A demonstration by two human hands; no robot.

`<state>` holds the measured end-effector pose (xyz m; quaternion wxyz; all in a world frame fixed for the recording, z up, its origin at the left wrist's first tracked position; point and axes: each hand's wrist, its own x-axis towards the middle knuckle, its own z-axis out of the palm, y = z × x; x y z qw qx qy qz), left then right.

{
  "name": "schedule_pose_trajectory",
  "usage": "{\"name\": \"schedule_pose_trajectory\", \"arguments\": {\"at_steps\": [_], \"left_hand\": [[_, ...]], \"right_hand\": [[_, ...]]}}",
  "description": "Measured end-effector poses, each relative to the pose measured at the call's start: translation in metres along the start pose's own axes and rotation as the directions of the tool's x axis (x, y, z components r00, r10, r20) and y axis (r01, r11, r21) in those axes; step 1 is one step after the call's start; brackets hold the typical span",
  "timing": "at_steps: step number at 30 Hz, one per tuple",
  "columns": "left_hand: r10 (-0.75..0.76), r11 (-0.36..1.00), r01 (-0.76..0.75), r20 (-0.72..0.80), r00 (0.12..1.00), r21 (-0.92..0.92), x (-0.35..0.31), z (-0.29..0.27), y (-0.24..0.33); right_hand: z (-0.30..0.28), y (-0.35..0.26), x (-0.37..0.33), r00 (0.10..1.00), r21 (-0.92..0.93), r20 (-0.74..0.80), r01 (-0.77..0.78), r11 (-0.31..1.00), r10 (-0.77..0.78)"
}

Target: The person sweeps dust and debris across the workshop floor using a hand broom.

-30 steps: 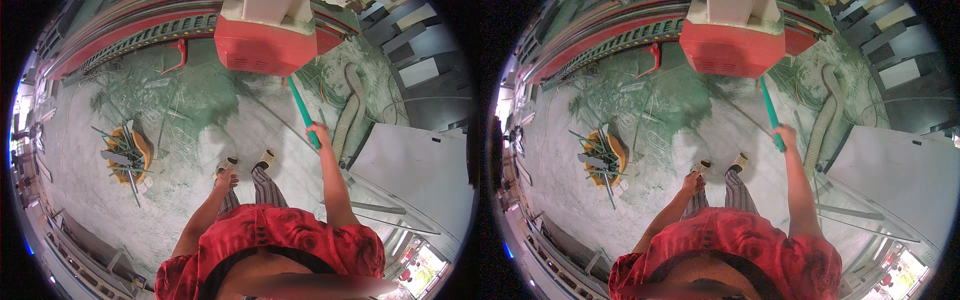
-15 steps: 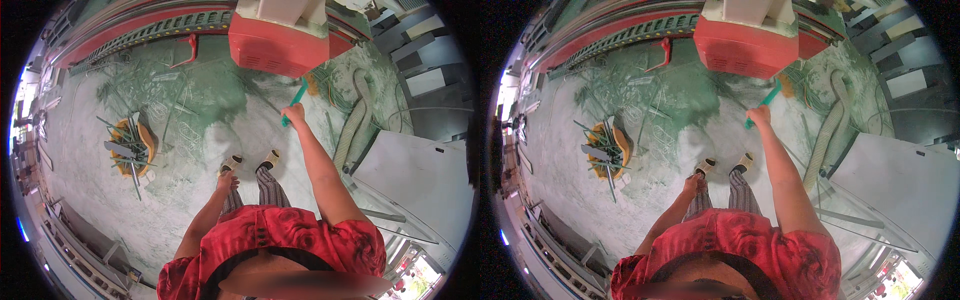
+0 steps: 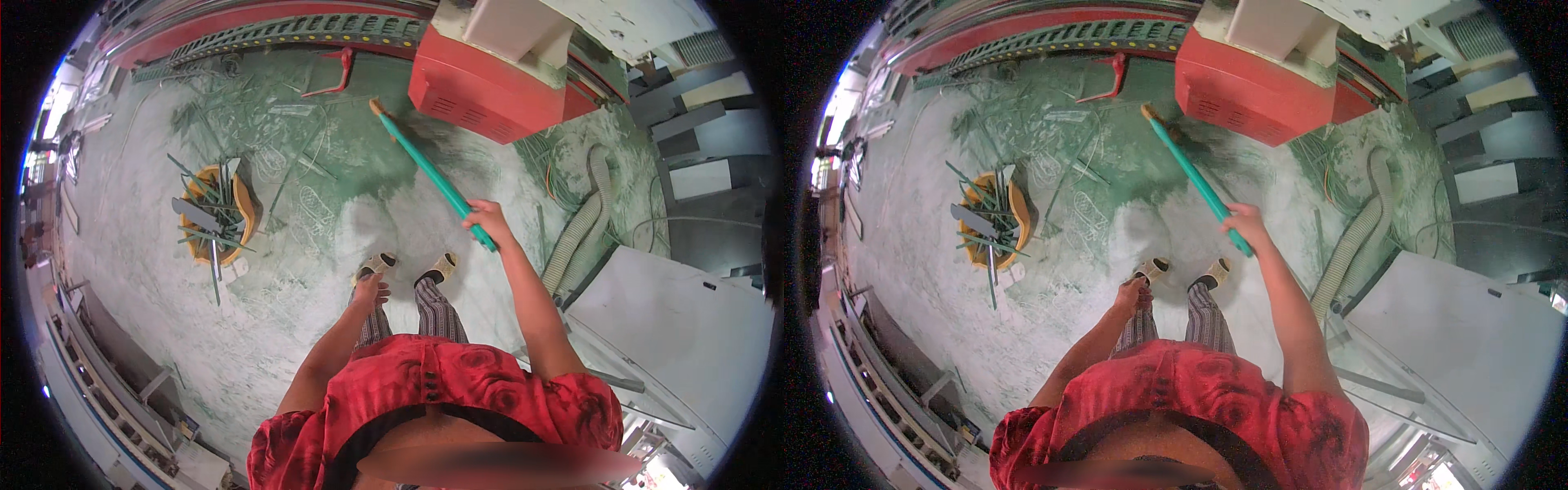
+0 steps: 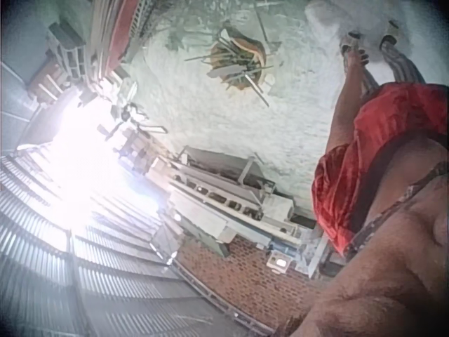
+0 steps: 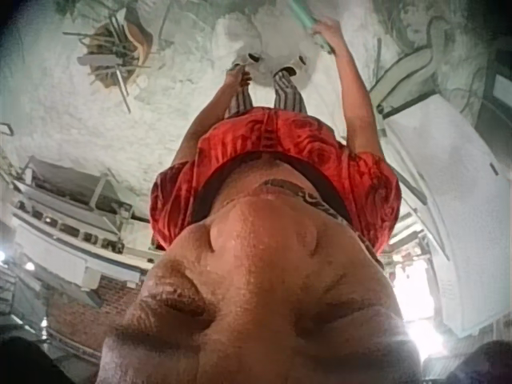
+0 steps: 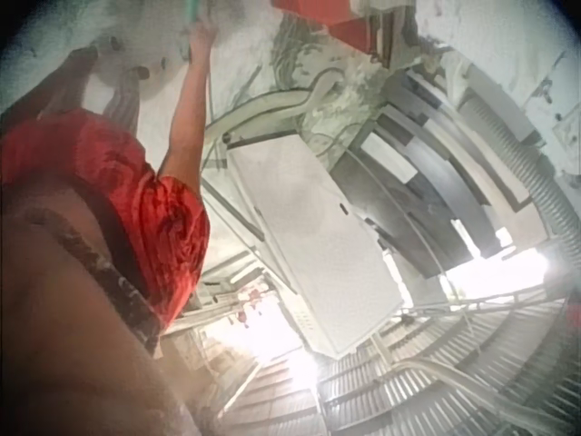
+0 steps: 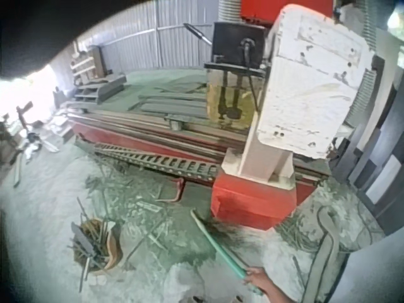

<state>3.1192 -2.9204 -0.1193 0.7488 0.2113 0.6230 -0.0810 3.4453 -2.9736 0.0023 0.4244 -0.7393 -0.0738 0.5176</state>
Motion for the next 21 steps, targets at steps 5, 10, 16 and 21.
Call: {"name": "schedule_pose_trajectory", "arguments": {"at_steps": [5,10,16,21], "left_hand": [[0.009,0.999,-0.010,-0.009,1.000,-0.035,0.007,-0.019,-0.003],[0.005,0.998,-0.006,-0.024,1.000,-0.056,-0.002,-0.033,-0.009],[-0.007,0.993,0.002,-0.041,0.999,-0.120,0.001,-0.048,-0.021],[0.010,0.987,-0.022,-0.077,0.997,-0.157,-0.006,-0.059,-0.025]], "right_hand": [[-0.016,0.037,-0.019,0.985,-0.140,-0.101,0.122,0.983,-0.137],[-0.016,0.043,0.005,0.971,-0.045,-0.238,0.009,0.999,-0.019],[-0.031,0.058,0.095,0.923,0.074,-0.382,-0.013,0.997,0.041],[0.052,0.035,0.125,0.958,0.003,-0.271,0.096,0.995,-0.092]]}}
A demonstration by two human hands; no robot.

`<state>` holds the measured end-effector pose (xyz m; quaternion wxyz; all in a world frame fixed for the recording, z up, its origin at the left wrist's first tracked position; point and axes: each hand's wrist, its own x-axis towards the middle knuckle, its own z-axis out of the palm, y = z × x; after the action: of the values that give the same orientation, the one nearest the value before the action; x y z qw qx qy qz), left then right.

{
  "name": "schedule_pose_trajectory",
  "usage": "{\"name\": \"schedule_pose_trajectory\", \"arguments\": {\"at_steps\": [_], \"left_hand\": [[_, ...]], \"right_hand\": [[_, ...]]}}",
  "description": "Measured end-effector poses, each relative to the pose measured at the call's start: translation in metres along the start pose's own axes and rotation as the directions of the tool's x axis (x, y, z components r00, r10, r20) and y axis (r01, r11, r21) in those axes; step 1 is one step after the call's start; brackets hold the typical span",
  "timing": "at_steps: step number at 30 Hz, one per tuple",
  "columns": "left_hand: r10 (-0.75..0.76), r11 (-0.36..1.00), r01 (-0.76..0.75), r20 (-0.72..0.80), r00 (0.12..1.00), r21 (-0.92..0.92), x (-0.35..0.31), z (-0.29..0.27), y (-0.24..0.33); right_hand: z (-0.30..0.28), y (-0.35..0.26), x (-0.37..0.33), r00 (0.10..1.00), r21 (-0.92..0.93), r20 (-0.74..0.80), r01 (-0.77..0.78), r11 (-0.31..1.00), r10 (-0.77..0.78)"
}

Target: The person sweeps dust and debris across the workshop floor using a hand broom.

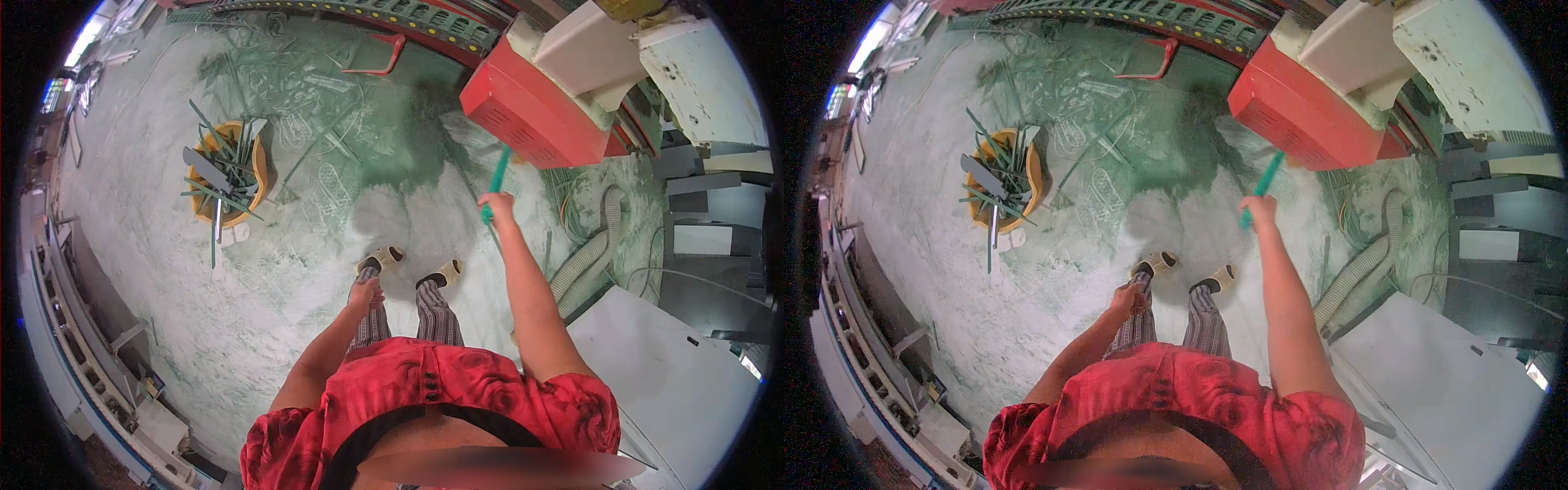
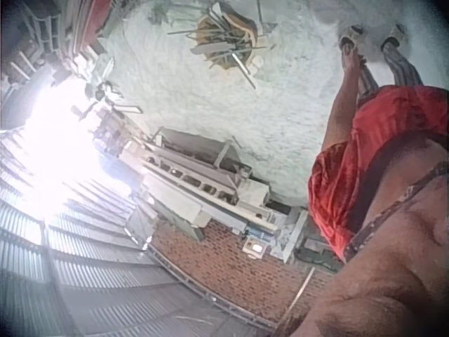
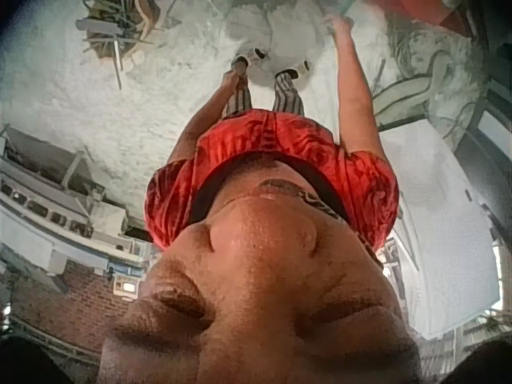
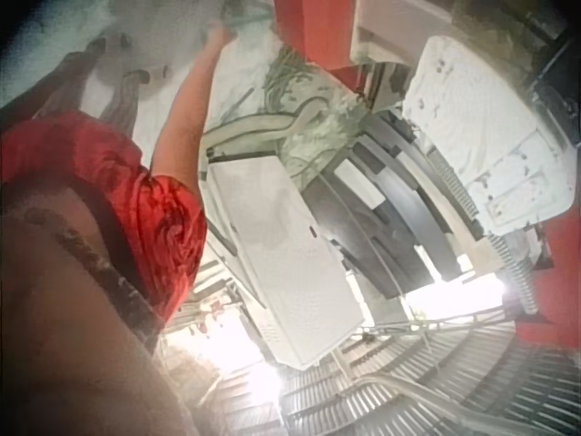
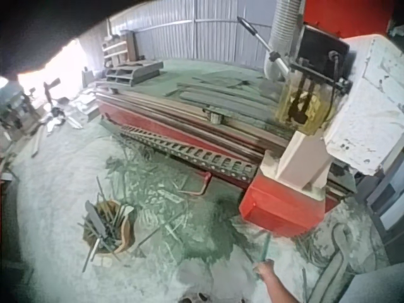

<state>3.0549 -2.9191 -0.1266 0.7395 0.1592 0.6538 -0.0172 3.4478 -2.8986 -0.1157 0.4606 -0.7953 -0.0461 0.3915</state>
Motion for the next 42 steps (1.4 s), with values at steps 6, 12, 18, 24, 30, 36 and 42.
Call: {"name": "schedule_pose_trajectory", "arguments": {"at_steps": [6,12,18,24,30,36,42], "left_hand": [[0.002,0.999,-0.003,-0.026,1.000,-0.033,-0.016,0.006,0.021],[0.012,0.992,-0.008,0.030,0.999,-0.123,-0.016,-0.003,0.028],[0.040,0.996,-0.042,-0.039,0.998,-0.074,-0.026,0.004,0.041],[0.059,0.998,-0.059,-0.021,0.998,0.003,-0.031,0.014,0.051],[0.052,0.997,-0.054,0.035,0.998,0.060,-0.031,0.033,0.053],[-0.004,0.994,0.003,0.009,1.000,0.108,-0.025,0.027,0.044],[-0.008,0.971,0.005,0.012,1.000,0.240,-0.021,0.044,0.055]], "right_hand": [[0.064,-0.003,-0.024,0.958,-0.327,0.287,0.108,0.939,-0.010],[0.070,-0.060,-0.066,0.844,-0.152,0.530,-0.001,0.988,0.083],[0.018,-0.056,-0.119,0.878,-0.047,0.477,-0.022,0.999,0.042],[-0.025,-0.055,-0.146,0.965,0.024,0.254,-0.075,0.997,0.067],[-0.023,-0.010,-0.085,0.981,0.030,0.192,-0.035,0.999,0.028],[0.034,-0.022,-0.097,0.936,0.129,0.348,-0.095,0.987,0.044],[-0.003,-0.030,-0.107,0.897,0.215,0.440,-0.150,0.965,0.042]]}}
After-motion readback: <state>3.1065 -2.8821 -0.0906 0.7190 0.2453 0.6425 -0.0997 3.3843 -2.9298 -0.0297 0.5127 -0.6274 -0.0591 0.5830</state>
